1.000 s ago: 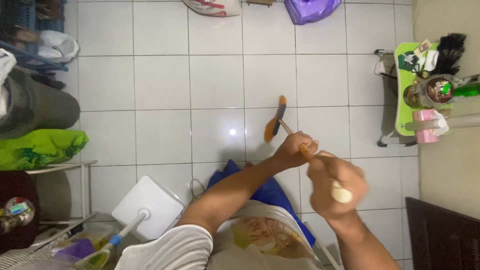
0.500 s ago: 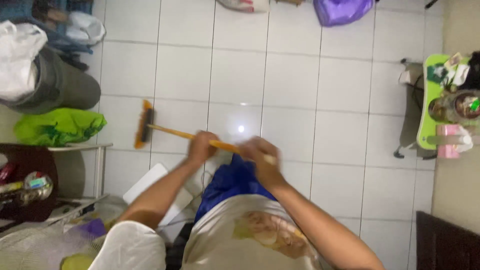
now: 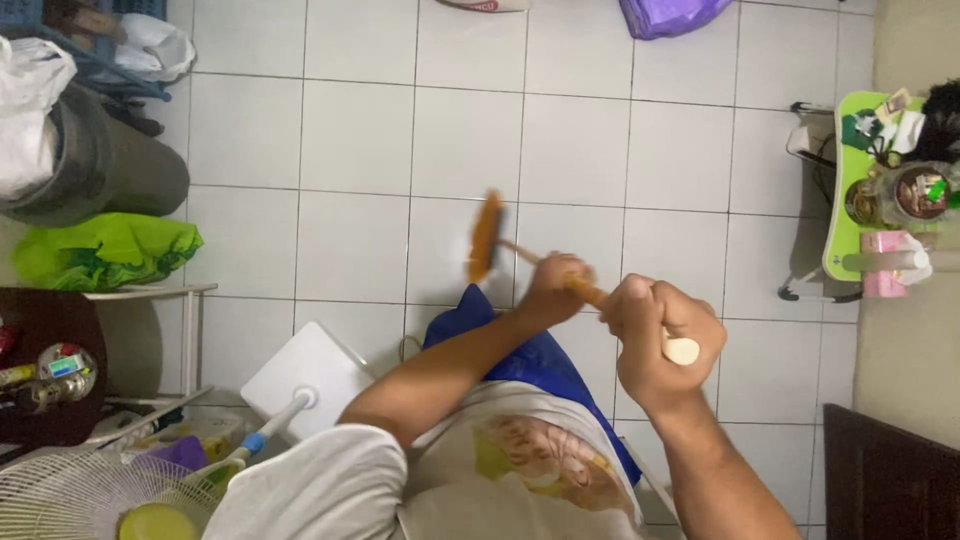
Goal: The person sweeps a tiled floor using a broom, moving back and forth across the room to gather debris. The camera is head-mounted and shows the broom and floor throughout the clip.
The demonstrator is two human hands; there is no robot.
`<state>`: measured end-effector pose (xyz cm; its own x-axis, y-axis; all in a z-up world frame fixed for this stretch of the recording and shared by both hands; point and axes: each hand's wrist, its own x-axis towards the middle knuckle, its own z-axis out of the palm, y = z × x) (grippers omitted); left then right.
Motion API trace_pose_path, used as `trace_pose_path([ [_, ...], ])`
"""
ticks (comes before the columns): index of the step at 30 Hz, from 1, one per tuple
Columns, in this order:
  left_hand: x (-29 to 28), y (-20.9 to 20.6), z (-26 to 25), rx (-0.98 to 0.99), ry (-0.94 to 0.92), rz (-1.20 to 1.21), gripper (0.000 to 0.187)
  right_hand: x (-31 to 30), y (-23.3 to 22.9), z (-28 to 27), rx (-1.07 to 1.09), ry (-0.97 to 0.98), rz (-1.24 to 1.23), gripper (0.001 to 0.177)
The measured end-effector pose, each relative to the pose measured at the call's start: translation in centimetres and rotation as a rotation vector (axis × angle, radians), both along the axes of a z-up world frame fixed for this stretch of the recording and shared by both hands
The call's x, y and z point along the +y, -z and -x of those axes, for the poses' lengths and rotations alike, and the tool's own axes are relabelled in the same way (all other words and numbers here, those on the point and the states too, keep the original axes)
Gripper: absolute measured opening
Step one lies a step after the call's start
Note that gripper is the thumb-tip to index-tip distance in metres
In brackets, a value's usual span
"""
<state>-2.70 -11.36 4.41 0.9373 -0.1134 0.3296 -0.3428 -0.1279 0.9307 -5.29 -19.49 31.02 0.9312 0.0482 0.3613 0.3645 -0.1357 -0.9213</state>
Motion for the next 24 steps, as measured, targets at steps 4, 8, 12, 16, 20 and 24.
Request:
trace_pose_path([
  [4,-3.7,-3.4,-1.1,0.061,0.136,0.139,0.025,-2.5,1.1,0.8,-0.186,0.083,0.063,0.05],
  [8,-2.8,-11.9,1.5,0.092,0.063,-0.094,0.036,-5.3,-1.4,3.2,-0.248,0.023,-0.215,0.047],
  [12,2.2,-11.5,3.5,-0.021,0.109,-0.213,0.022,-5.4,-0.1,2.4,-0.297,0.048,-0.183,0.02],
  [16,7.5,-1.0,5.5,-0.014,-0.303,-0.519,0.024,-1.3,6.3,1.7,0.081,0.134,-0.311,0.042],
  [20,9.2,4.2,6.6,-0.043,-0.475,-0.528,0.034,1.9,11.4,2.4,0.138,-0.09,-0.586,0.046],
  [24,2.0,1.1,5.9,-0.125,-0.252,-0.254,0.023,-1.7,4.5,4.3,-0.054,-0.095,0.004,0.033],
])
